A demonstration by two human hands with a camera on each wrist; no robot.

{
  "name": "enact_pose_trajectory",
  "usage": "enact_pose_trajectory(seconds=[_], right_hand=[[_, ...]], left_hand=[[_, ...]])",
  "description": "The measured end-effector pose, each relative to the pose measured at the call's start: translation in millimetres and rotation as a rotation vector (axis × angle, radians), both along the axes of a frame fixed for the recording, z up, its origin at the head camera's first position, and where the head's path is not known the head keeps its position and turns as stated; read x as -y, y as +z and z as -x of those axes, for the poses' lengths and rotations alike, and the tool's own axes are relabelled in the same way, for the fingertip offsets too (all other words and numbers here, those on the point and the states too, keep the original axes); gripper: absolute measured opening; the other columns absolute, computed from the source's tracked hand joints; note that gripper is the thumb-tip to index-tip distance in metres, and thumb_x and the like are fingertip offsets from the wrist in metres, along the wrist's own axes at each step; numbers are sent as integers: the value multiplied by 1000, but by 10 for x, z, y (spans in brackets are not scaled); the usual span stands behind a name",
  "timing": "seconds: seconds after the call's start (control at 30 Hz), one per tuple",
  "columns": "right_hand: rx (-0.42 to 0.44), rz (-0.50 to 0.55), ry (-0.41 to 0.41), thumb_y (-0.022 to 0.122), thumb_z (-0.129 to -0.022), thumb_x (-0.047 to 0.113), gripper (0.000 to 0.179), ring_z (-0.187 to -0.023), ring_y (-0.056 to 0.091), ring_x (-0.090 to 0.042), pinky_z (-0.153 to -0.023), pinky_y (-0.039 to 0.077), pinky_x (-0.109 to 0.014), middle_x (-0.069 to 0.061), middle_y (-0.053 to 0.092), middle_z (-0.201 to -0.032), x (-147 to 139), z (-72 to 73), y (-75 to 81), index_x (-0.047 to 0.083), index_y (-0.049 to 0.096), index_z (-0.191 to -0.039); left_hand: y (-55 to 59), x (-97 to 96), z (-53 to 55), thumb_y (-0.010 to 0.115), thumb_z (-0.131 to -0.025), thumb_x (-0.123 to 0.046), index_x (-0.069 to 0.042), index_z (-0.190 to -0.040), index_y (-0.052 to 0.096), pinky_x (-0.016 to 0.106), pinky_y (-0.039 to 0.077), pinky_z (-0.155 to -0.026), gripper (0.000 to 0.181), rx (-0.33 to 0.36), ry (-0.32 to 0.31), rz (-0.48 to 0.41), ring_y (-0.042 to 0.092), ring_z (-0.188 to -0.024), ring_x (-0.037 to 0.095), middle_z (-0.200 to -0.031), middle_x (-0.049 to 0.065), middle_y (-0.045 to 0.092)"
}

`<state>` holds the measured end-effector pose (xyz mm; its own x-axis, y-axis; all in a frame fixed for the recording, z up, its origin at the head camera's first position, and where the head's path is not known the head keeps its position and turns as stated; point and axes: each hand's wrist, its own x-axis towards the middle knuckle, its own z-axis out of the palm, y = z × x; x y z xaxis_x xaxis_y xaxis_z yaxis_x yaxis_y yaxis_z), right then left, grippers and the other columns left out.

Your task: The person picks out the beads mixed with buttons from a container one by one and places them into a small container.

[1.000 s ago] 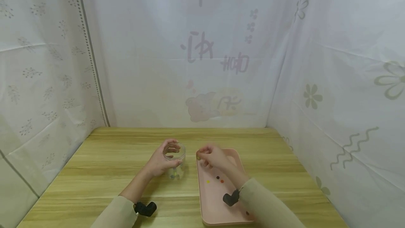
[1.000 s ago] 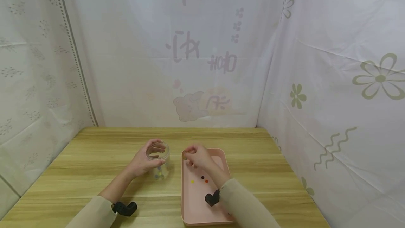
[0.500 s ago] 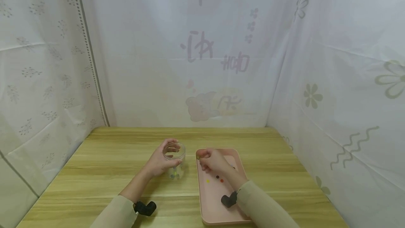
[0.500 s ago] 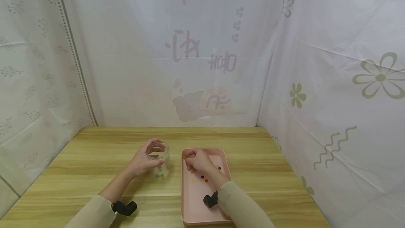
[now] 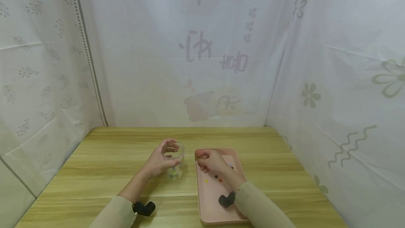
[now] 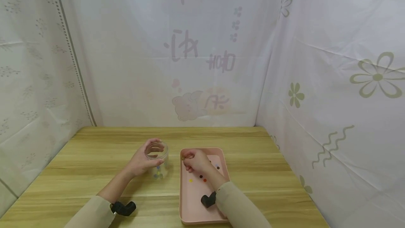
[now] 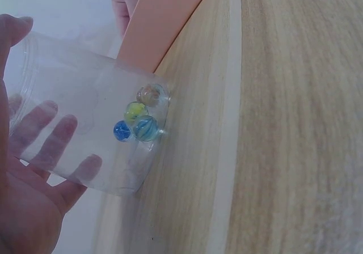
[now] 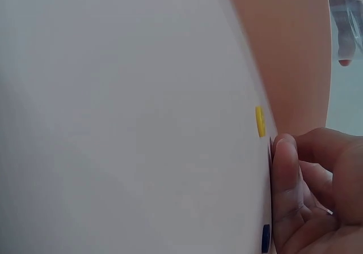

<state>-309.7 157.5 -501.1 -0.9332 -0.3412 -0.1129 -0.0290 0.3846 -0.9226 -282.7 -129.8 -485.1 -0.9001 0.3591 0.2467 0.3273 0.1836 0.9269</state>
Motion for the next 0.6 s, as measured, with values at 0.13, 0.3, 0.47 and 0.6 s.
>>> enact_pose_trajectory(seconds=[0.13,0.3,0.47,0.6], right_hand=[[-25,-28,15,70,-102,3,22,-67,68,-13,-59,58,-24,-8,74,-85,-2,10,-27,-1,72,-124],[-47,-42,23,71,-101,2,19,-66,69,-13,-60,60,-25,-7,74,-83,3,37,-42,-1,73,-119],[-39,-31,33,73,-102,3,15,-66,68,-13,-60,60,-25,-8,72,-83,-2,37,-42,0,73,-117],[-31,-30,27,73,-103,4,15,-67,69,-13,-61,61,-25,-9,73,-85,-6,34,-43,0,73,-117]], left_hand=[[-4,5,7,85,-95,-13,-5,-157,43,65,50,-116,76,5,-3,-2,58,-140,47,-150,24,59],[-5,9,10,86,-95,-13,-9,-156,44,64,51,-116,74,15,0,-11,57,-141,48,-150,23,60],[-11,9,11,86,-94,-13,-9,-156,44,65,50,-117,74,11,-4,-10,56,-141,50,-150,24,59],[-13,5,10,86,-94,-12,-8,-155,44,66,50,-115,74,6,-9,-17,56,-141,52,-150,25,59]])
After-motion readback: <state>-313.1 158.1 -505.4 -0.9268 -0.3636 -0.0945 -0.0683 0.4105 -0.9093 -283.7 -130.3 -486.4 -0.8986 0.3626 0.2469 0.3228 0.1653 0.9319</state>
